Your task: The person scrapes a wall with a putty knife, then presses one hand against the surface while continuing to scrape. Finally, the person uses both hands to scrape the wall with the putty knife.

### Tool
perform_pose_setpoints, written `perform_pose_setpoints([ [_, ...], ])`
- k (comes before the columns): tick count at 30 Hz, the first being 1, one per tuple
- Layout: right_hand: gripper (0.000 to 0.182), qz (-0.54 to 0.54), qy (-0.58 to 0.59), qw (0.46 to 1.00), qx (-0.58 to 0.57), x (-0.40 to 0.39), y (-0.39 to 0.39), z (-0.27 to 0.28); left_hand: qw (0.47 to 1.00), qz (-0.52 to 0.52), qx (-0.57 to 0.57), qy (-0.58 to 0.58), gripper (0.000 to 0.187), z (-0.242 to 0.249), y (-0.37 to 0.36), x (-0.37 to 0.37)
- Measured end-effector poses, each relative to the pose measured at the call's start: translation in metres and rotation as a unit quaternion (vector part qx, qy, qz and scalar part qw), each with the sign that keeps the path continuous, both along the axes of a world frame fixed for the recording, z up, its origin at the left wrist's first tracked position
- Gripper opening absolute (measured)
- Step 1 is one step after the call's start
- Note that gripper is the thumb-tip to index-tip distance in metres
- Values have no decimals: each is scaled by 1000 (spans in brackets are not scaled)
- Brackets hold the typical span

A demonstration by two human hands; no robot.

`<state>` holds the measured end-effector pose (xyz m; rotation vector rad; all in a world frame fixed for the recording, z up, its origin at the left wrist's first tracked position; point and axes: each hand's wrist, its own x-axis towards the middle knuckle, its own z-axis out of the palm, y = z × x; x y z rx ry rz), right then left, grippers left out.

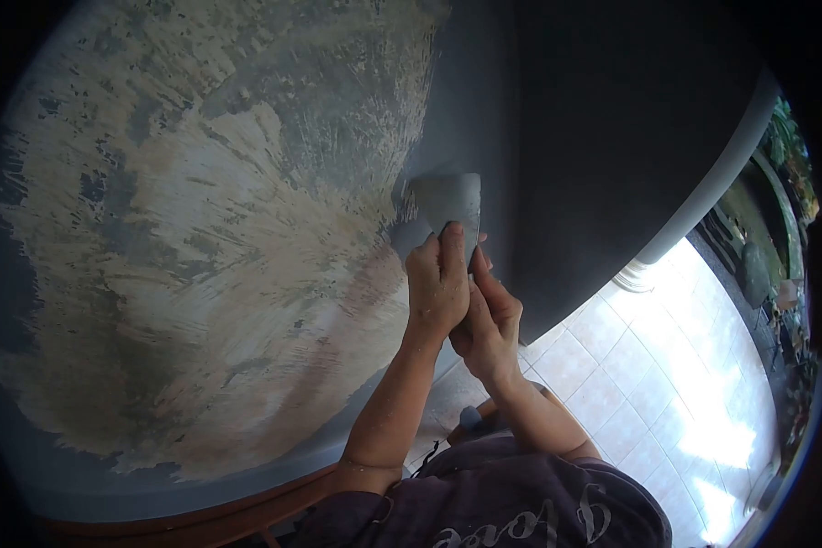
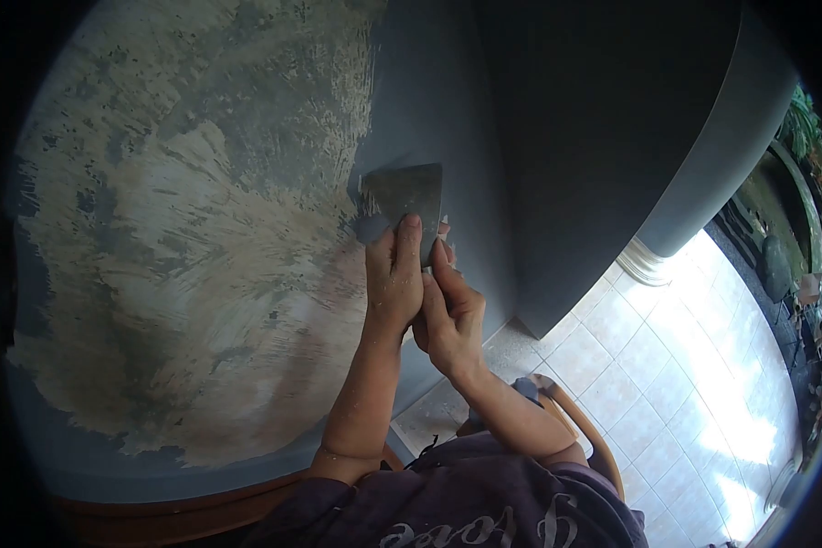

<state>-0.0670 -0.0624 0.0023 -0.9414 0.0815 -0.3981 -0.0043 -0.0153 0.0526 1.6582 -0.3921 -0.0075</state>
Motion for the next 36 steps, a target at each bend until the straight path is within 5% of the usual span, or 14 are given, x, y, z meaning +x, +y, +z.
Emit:
perform_pose_setpoints([
  [13, 41, 44, -20, 996, 76, -9, 5, -5, 999, -2, -14, 45, 46, -3, 8, -9],
  [36, 39, 65, -21, 996, 52, -10, -2, -3, 999, 17, -18, 31, 45, 0, 6, -12],
])
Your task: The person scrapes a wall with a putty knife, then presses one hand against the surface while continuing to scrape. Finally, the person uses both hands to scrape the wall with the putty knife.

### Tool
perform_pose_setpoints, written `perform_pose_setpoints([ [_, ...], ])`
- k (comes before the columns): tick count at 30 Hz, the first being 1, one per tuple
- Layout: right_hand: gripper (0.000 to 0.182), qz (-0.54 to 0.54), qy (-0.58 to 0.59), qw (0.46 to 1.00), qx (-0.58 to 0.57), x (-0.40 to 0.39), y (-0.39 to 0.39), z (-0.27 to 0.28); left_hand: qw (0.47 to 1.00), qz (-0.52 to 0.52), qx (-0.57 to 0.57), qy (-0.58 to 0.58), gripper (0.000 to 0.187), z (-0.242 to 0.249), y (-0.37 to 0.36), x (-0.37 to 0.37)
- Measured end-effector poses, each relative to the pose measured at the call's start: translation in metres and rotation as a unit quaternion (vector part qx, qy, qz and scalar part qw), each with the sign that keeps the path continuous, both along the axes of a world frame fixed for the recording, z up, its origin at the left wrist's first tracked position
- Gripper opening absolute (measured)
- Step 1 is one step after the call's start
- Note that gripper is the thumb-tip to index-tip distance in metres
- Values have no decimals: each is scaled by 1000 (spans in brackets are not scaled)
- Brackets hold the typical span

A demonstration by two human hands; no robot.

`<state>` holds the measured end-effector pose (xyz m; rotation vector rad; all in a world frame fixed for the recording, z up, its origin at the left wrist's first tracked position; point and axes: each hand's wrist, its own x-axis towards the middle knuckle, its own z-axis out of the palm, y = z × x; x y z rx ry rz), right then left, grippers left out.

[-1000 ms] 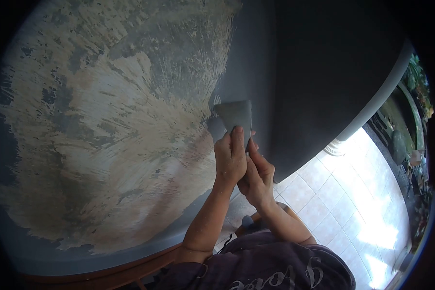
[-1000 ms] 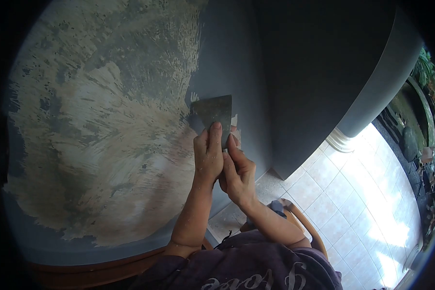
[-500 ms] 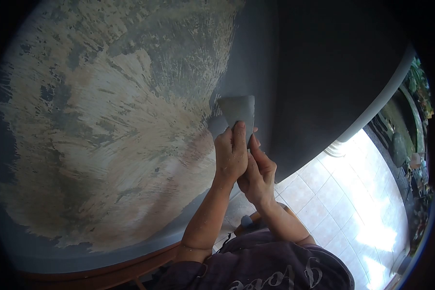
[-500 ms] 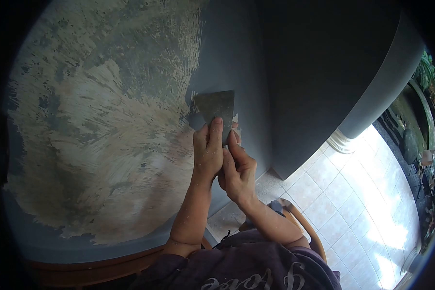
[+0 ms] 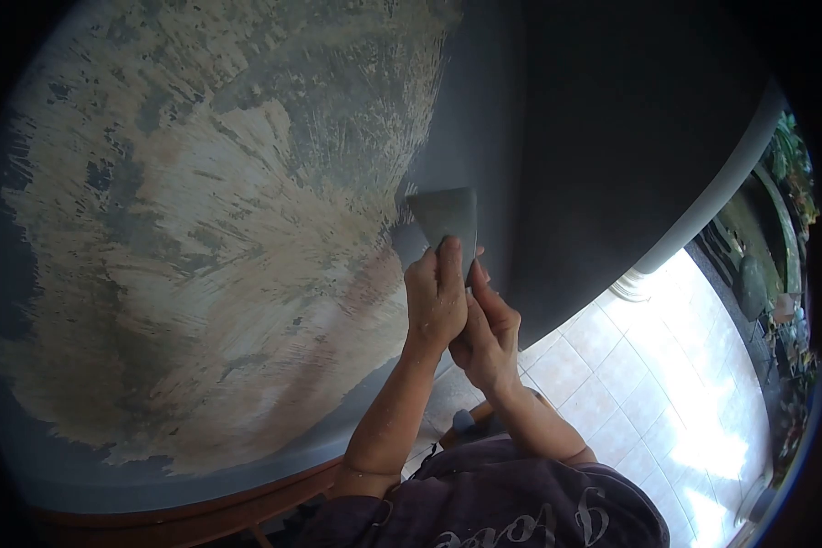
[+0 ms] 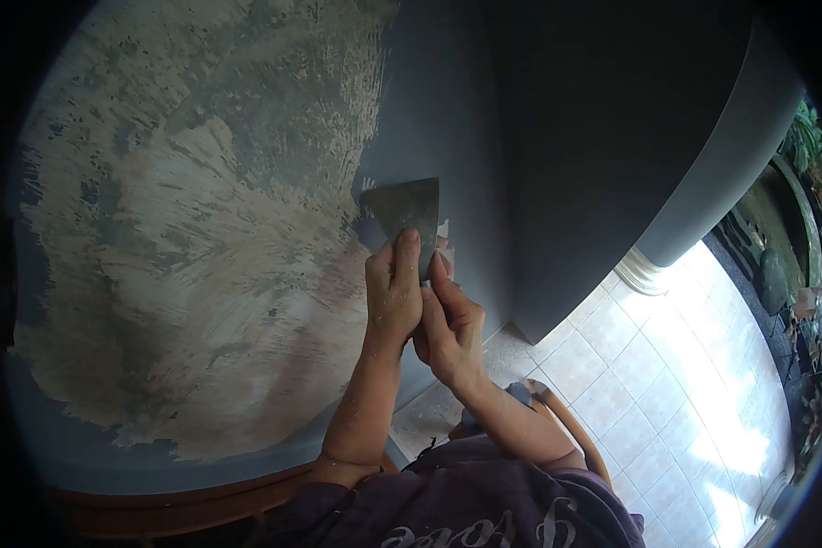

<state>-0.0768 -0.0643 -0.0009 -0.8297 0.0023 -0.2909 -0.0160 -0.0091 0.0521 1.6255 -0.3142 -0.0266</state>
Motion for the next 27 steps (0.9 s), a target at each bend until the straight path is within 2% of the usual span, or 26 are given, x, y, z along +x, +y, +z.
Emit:
perform_pose_setpoints([
  [7, 39, -4, 35, 999, -8, 0, 0, 7, 1000, -4, 4, -1, 46, 1, -2, 4],
  [10, 40, -70, 43, 995, -55, 7, 7, 2, 1000, -15, -1, 13, 45, 2, -1, 5],
  [13, 40, -13, 36, 999, -16, 1, -2, 12, 1000, -16, -7, 22, 45, 2, -2, 7],
  [17, 41, -60, 28, 997, -43, 8, 1, 4, 1000, -9, 8, -1, 45, 7, -5, 6],
  [19, 41, -82, 13, 996, -22, 10, 6, 6, 1000, -6, 13, -9, 45, 7, -5, 5],
  [22, 40, -32, 2, 999, -27, 5, 2, 10, 1000, -5, 22, -15, 45, 6, -3, 7],
  [24, 40, -58, 0, 996, -68, 15, 5, -3, 999, 6, 39, -18, 45, 6, -3, 7],
  [27, 39, -56, -8, 998, -41, 12, 9, 0, 999, 5, 30, -14, 45, 3, -2, 7],
])
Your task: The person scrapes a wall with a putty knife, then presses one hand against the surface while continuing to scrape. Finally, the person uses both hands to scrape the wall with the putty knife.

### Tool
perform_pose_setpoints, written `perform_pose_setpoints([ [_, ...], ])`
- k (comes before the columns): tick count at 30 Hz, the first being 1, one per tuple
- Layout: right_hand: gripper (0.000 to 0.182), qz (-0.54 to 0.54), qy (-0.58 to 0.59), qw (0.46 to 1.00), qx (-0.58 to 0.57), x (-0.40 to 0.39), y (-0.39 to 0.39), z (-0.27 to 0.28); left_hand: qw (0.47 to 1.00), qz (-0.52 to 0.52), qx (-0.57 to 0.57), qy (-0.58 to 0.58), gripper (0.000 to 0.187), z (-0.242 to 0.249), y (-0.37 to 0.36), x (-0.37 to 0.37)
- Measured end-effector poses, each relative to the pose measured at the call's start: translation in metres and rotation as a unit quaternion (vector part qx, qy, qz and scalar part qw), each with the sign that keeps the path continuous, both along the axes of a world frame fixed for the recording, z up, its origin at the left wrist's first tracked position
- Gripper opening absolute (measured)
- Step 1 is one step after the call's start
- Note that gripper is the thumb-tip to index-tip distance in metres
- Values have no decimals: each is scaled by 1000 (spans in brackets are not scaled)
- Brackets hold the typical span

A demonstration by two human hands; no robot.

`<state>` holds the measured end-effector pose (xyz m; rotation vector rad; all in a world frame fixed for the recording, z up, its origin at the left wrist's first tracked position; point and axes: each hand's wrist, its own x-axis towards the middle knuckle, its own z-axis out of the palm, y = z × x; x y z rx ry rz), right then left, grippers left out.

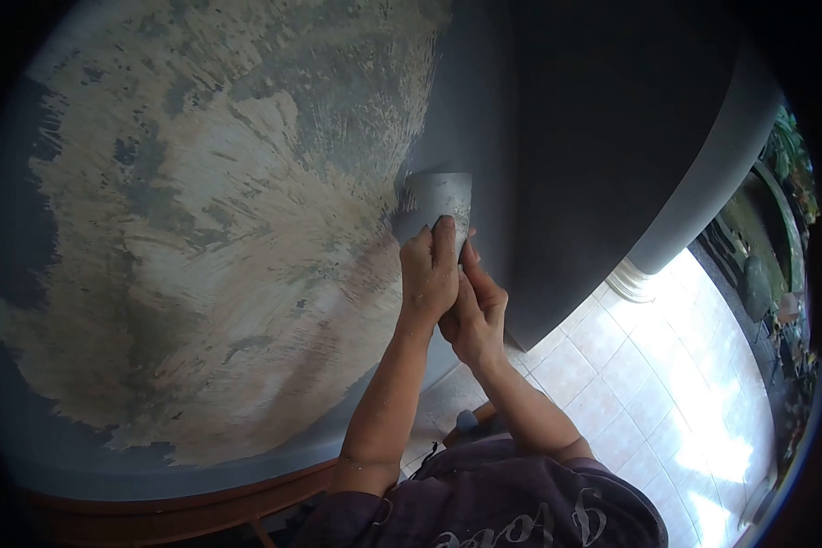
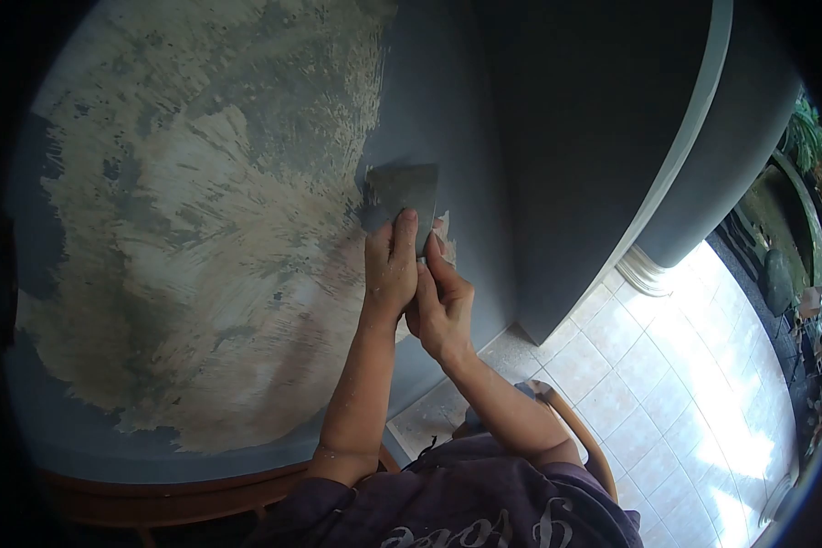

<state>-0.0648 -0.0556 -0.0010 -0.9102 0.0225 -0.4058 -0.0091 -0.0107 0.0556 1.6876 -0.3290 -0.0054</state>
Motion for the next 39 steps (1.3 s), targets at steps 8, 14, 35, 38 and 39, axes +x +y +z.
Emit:
perform_pose_setpoints([
  [8, 40, 19, 25, 999, 16, -7, -4, 12, 1000, 5, 13, -2, 45, 5, -2, -3],
  [14, 39, 31, 46, 998, 10, -2, -6, 10, 1000, 12, 19, 17, 45, 4, -1, 1],
  [35, 36, 80, 27, 990, 113, -9, -6, 10, 999, 25, 44, 2, 43, 1, 0, -4],
  [38, 35, 86, 32, 988, 128, -6, -6, 9, 998, 20, 62, 0, 43, 1, 0, -1],
  [39, 35, 89, 31, 988, 123, -6, -6, 8, 998, 21, 67, -1, 43, 1, 0, 0],
])
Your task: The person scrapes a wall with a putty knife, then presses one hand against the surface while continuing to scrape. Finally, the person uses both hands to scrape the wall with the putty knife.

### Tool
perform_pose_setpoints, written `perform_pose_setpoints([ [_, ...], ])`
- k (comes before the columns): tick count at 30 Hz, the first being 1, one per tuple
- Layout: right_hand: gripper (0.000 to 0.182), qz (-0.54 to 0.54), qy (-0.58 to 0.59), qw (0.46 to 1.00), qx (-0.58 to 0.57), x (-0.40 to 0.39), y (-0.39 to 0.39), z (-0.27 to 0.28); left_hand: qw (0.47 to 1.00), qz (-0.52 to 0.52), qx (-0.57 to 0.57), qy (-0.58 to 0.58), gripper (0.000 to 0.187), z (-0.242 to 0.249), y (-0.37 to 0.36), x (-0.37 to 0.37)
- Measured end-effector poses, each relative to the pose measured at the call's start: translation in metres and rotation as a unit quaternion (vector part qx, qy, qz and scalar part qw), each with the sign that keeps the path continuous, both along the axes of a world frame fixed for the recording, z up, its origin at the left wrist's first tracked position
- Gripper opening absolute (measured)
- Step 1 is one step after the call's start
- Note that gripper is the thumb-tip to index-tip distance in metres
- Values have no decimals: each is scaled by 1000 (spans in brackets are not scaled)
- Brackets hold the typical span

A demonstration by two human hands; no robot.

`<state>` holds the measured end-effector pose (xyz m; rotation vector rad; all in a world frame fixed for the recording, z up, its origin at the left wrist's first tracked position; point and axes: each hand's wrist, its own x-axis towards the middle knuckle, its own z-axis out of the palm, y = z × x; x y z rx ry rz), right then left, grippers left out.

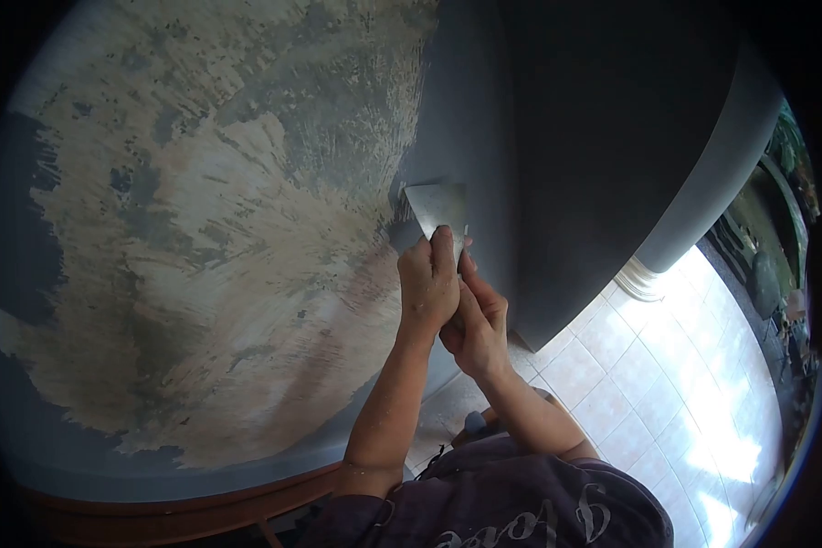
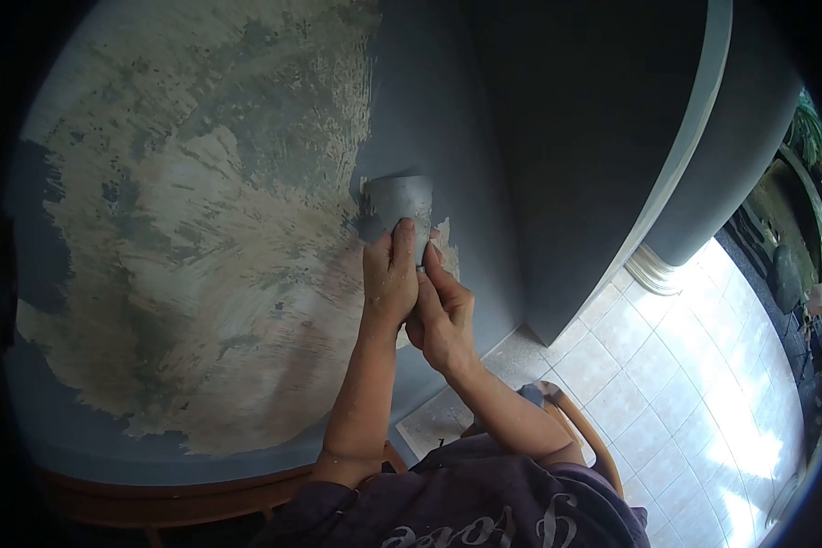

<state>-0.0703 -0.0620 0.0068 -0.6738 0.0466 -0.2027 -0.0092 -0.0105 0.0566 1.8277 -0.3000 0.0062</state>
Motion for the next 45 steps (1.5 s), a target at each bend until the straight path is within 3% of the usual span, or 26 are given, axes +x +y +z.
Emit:
perform_pose_setpoints([
  [12, 39, -24, -37, 999, 2, 0, 2, -7, 998, 10, 16, -54, 43, 2, -4, -1],
  [21, 42, -38, -24, 997, -70, -10, 1, 10, 998, -14, -60, 3, 46, 9, 1, -10],
  [25, 40, -51, -26, 994, -92, -11, 10, -15, 998, -15, -56, 23, 46, -1, 7, -15],
  [31, 44, -55, 1, 996, -74, -10, 12, -6, 997, -18, -68, 37, 46, -5, 10, -10],
  [36, 44, -77, -2, 990, -119, -11, 15, 6, 996, -33, -70, 43, 47, 5, 11, -10],
  [45, 43, -130, -22, 972, -193, 8, 18, -26, 998, -35, -47, 29, 43, 3, 11, -1],
])
